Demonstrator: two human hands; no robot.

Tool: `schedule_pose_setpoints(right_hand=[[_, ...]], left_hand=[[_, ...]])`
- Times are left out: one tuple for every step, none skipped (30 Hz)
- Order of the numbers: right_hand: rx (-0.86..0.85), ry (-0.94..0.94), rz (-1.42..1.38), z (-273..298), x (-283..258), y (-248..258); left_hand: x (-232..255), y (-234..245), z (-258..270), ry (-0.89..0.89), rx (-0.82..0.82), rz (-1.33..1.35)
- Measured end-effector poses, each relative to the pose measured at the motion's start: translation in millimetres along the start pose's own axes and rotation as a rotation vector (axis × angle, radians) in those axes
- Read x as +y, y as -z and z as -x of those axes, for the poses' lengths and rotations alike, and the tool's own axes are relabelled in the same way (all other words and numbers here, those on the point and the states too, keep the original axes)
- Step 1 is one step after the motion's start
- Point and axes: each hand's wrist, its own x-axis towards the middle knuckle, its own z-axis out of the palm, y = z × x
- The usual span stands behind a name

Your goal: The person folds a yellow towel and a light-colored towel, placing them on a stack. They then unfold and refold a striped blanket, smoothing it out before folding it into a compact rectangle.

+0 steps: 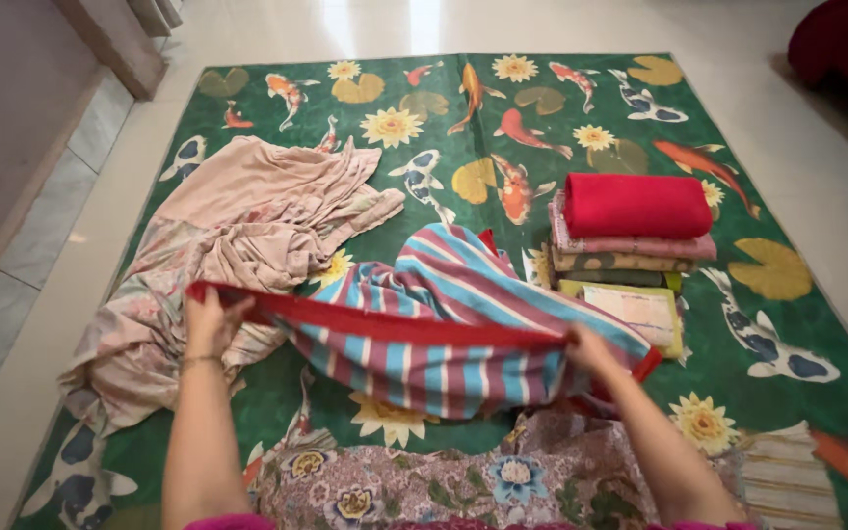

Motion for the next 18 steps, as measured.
schedule_pose_setpoints(right_hand=[[0.169,-0.028,-0.038,-8.0,-1.7,16.4],[0.315,-0.032,-0.082,-24.4,-9.4,40.6],[0.475,-0.028,-0.140,-37.8,-19.5,74.7],[0.629,-0.002,-0.203,-50.1,-36.4,109.8],[0.765,0.033,-0.279,-56.8,-57.1,148.3],[0.891,0.095,-0.362,-58.5,-82.8,185.3],[0.977,0.203,-0.435,-54.7,-111.3,216.9],[1.021,0.337,-0.450,-40.5,-137.0,241.9],[1.019,0.551,-0.509,-24.7,-162.6,257.6],[1.003,0.626,-0.259,-8.1,-184.8,268.8],[0.980,0.697,-0.010,5.4,-203.2,276.6],[0.943,0.767,0.238,14.4,-216.9,280.5],[0.854,0.689,0.358,20.9,-224.2,280.1],[0.795,0.620,0.429,19.9,-227.8,278.1],[0.767,0.544,0.481,17.4,-224.4,276.4],[0.764,0.461,0.483,13.7,-213.8,279.5],[0.816,0.390,0.450,10.6,-197.3,285.7],[0.869,0.324,0.410,6.1,-178.7,290.1]], left_hand=[[12.5,-11.6,-6.0,0.056,-0.011,0.121],[32.6,-22.5,-12.7,0.075,-0.008,0.243],[58.5,-33.5,-18.4,0.095,-0.005,0.364],[88.0,-41.9,-19.4,-0.122,-0.158,0.444],[118.9,-56.8,-19.6,-0.333,-0.321,0.517],[163.8,-74.9,-24.8,-0.513,-0.308,0.465],[209.3,-90.3,-22.9,-0.687,-0.160,0.413],[251.6,-100.6,-13.4,-1.081,-0.054,0.262],[286.6,-102.2,5.3,-1.122,-0.021,0.190],[314.3,-103.8,25.8,-1.376,0.110,0.000],[334.8,-107.9,44.7,-1.618,0.236,-0.210],[342.4,-110.7,64.3,-1.750,0.328,-0.492],[338.4,-113.8,82.2,-1.862,0.421,-0.786],[332.9,-111.9,97.2,-1.952,0.520,-1.092],[326.8,-103.5,109.6,-1.782,0.279,-1.293],[317.9,-91.2,119.2,-1.591,0.022,-1.468],[308.3,-76.9,124.7,-1.561,0.009,-1.524],[297.2,-61.1,127.0,-1.526,-0.010,-1.581]])
